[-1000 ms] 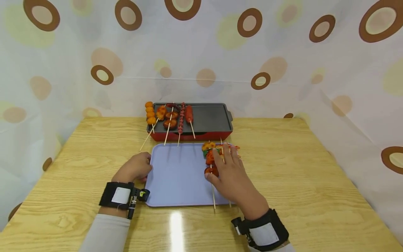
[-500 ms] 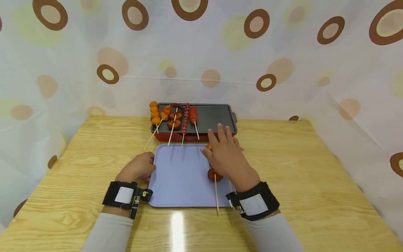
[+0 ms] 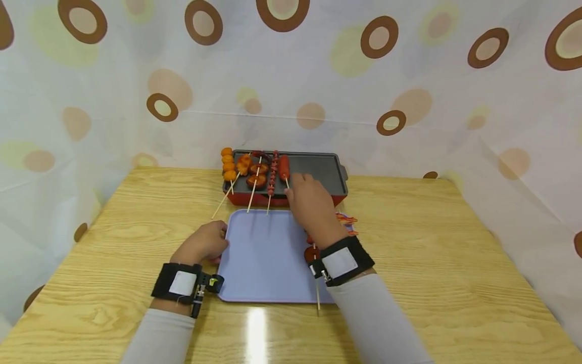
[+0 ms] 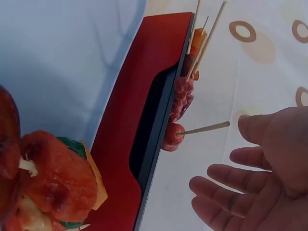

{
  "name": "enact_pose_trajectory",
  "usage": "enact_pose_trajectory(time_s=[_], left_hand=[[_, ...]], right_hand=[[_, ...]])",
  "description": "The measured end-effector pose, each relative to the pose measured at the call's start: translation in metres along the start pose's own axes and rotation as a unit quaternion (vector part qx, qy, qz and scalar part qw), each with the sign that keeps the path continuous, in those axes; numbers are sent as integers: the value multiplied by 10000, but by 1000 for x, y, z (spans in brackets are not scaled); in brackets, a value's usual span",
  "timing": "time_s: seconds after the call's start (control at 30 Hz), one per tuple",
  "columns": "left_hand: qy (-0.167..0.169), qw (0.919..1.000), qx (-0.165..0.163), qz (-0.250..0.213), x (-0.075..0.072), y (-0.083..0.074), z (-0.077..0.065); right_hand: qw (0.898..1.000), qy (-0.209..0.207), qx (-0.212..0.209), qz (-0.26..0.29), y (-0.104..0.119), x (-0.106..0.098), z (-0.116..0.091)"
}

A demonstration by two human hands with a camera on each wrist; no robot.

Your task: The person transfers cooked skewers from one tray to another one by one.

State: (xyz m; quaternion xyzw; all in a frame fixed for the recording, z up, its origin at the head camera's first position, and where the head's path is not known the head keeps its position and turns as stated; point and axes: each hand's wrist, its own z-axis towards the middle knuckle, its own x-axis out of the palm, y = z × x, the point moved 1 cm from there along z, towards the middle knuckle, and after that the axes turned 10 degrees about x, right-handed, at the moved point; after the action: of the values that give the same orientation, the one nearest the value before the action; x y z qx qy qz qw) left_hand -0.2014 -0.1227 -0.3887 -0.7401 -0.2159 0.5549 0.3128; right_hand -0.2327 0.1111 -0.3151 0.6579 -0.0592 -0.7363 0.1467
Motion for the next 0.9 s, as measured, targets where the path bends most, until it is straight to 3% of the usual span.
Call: enact_pose_trajectory(time_s=[0.3, 0.5, 0.6, 0.73, 0.9], left_hand=[[13, 10000, -10, 26, 1, -1, 2], [28, 10000, -48, 23, 2, -1, 2], [29, 10000, -72, 1, 3, -1, 1], [19, 9999, -107, 2, 2, -1, 1], [-15, 9999, -110, -27, 1, 0, 3]], right_hand=[[9973, 51, 452, 574, -7, 8, 19], [9878, 262, 648, 1392, -12, 25, 27], [9733, 604, 1022, 1962, -13, 30, 28], [9436, 1033, 1535, 2745, -13, 32, 28], [9190, 1427, 1734, 3242, -12, 31, 30]])
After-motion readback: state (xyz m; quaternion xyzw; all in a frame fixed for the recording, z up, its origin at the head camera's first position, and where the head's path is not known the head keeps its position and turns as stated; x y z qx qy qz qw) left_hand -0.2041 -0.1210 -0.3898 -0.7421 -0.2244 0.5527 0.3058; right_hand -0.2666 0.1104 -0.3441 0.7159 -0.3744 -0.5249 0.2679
